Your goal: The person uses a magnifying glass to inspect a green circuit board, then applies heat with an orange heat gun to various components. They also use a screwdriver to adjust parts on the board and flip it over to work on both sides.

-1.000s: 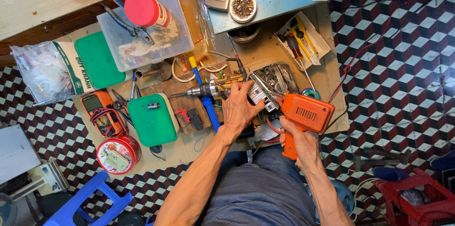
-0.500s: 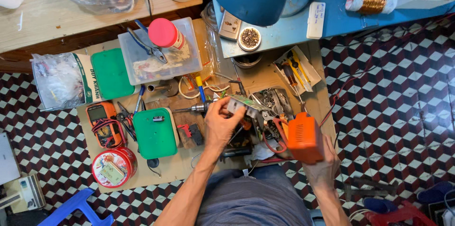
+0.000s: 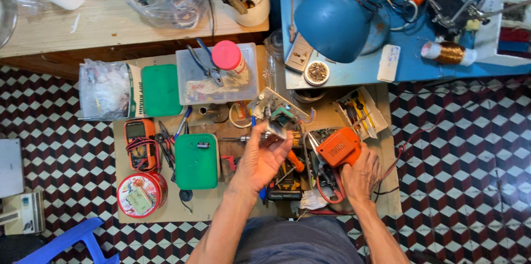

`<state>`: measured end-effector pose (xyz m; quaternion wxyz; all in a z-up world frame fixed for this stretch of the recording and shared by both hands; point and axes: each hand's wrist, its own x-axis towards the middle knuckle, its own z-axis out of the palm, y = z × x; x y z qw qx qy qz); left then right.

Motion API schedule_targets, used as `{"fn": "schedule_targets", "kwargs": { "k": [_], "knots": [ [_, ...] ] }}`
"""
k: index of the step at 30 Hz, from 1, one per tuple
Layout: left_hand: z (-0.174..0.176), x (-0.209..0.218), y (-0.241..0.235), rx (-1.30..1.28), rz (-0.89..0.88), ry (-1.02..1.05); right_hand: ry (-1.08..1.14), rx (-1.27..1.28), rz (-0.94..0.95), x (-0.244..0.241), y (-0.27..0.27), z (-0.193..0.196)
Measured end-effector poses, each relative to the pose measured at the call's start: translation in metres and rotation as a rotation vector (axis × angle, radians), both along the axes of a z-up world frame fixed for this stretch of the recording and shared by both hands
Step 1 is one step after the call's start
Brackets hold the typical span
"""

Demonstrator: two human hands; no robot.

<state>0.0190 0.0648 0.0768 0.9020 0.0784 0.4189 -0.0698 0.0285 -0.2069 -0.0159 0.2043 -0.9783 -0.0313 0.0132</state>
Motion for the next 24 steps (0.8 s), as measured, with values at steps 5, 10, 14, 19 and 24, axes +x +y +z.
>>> {"fn": "schedule_targets", "kwargs": {
  "k": [5,10,14,19,24],
  "knots": [
    [0.014,0.023,-0.012,-0.099,-0.008,-0.010,0.120,0.069,0.080,0.015,0.005,0.015],
    [0.019,0.033,-0.021,-0.186,-0.010,-0.013,0.253,0.620,-0.139,0.045,0.023,0.074],
    [0.018,0.041,-0.042,-0.267,-0.037,-0.028,0.493,1.062,-0.072,0.086,0.045,0.099],
    [0.012,0.051,-0.049,-0.347,-0.046,-0.015,0.589,1.139,-0.043,0.099,0.049,0.099],
    [0.010,0.052,-0.058,-0.460,-0.081,-0.042,0.546,1.184,-0.115,0.092,0.039,0.079]
  ]
}}
